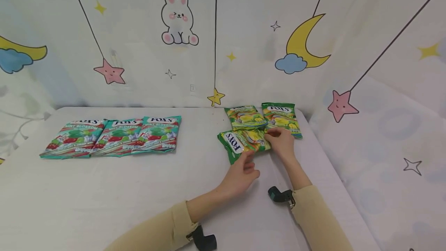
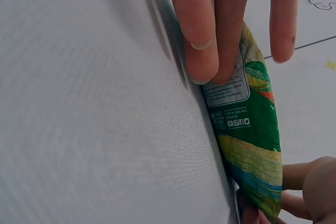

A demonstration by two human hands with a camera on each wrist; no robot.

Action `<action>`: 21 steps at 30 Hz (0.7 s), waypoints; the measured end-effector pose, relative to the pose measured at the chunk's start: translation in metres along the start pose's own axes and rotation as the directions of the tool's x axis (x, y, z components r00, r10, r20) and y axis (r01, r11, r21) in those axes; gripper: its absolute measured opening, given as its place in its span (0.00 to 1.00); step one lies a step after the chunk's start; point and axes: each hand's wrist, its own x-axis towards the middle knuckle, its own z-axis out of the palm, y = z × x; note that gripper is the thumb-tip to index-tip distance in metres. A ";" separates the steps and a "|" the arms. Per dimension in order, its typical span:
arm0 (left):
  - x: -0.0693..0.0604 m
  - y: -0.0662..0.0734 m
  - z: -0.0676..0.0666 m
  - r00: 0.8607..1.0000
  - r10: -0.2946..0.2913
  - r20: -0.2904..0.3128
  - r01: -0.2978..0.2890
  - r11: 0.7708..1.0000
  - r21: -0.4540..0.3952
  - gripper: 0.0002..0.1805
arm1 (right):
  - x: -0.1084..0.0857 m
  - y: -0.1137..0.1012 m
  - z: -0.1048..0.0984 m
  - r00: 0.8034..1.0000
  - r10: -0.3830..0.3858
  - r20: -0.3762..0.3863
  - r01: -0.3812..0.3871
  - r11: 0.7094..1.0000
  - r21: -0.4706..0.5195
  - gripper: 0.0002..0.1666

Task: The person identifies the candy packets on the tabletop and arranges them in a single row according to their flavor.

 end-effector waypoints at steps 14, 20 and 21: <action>-0.002 -0.008 -0.013 0.999 -0.008 -0.036 0.007 1.000 -0.025 0.34 | -0.003 -0.005 -0.002 0.999 0.020 0.034 -0.020 1.000 -0.010 0.23; -0.003 -0.012 -0.024 0.998 -0.004 -0.070 0.003 1.000 -0.017 0.34 | -0.003 -0.006 0.000 0.997 0.028 0.072 -0.028 1.000 -0.006 0.24; -0.003 -0.012 -0.026 0.997 -0.004 -0.077 0.003 1.000 -0.014 0.34 | -0.002 -0.007 0.000 0.996 0.027 0.082 -0.026 1.000 -0.009 0.24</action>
